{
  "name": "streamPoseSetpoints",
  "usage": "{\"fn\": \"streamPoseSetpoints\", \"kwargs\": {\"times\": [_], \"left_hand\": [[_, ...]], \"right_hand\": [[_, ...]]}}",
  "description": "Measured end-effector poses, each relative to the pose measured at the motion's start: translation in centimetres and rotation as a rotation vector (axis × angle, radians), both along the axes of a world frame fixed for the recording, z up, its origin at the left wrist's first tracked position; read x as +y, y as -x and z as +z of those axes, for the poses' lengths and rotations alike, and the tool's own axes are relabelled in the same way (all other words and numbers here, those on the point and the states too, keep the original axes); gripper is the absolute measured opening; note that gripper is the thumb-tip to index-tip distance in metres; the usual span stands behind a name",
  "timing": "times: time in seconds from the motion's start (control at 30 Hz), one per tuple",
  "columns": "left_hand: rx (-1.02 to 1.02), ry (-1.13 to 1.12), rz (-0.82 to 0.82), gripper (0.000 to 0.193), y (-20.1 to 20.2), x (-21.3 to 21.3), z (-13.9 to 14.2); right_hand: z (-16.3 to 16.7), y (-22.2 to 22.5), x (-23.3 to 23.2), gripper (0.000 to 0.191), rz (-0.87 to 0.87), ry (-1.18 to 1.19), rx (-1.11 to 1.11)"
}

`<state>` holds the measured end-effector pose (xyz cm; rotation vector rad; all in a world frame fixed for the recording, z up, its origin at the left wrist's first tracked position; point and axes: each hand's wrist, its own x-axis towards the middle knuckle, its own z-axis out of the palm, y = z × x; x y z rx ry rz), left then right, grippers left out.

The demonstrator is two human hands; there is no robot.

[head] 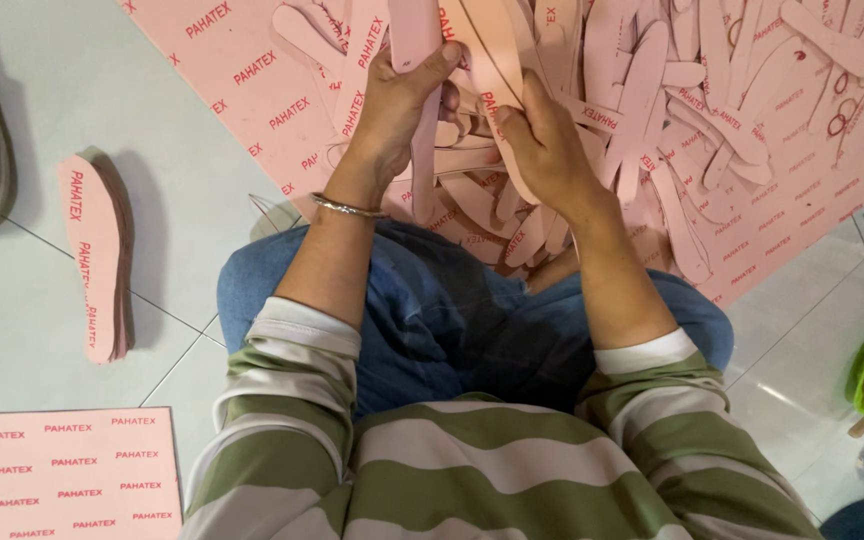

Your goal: The person sits on the floor and sorts through a large pile of pink shoe insoles. They pick up insoles, align them, and place them into a neat stack on the floor to their left.

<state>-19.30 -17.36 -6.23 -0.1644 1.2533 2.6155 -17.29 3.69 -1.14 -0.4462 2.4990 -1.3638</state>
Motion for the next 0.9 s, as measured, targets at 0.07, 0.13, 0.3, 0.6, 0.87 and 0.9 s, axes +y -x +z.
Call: {"fn": "streamPoseSetpoints", "kwargs": {"times": [0.07,0.13,0.3,0.6,0.87,0.9], "left_hand": [[-0.012,-0.016,0.003,0.037,0.0,0.1,0.1],[-0.011,-0.058,0.006,0.039,-0.1,0.0,0.6],[0.01,0.002,0.037,0.053,-0.2,0.0,1.7],[0.115,0.044,-0.066,0.054,-0.4,0.4,1.0],[0.1,-0.049,-0.026,0.036,-0.6,0.0,1.2],[0.106,-0.054,-0.036,0.036,-0.7,-0.1,1.3]], "right_hand": [[-0.1,-0.1,-0.2,0.019,-0.048,-0.028,0.049],[0.3,-0.1,-0.6,0.03,-0.136,0.088,-0.065],[2.2,-0.4,-2.1,0.049,-0.248,0.436,-0.441],[3.1,-1.3,-3.2,0.056,-0.133,0.515,-0.72],[1.7,-0.3,-2.5,0.025,-0.253,0.599,-0.429],[1.5,-0.1,-2.1,0.022,-0.255,0.604,-0.427]]}}
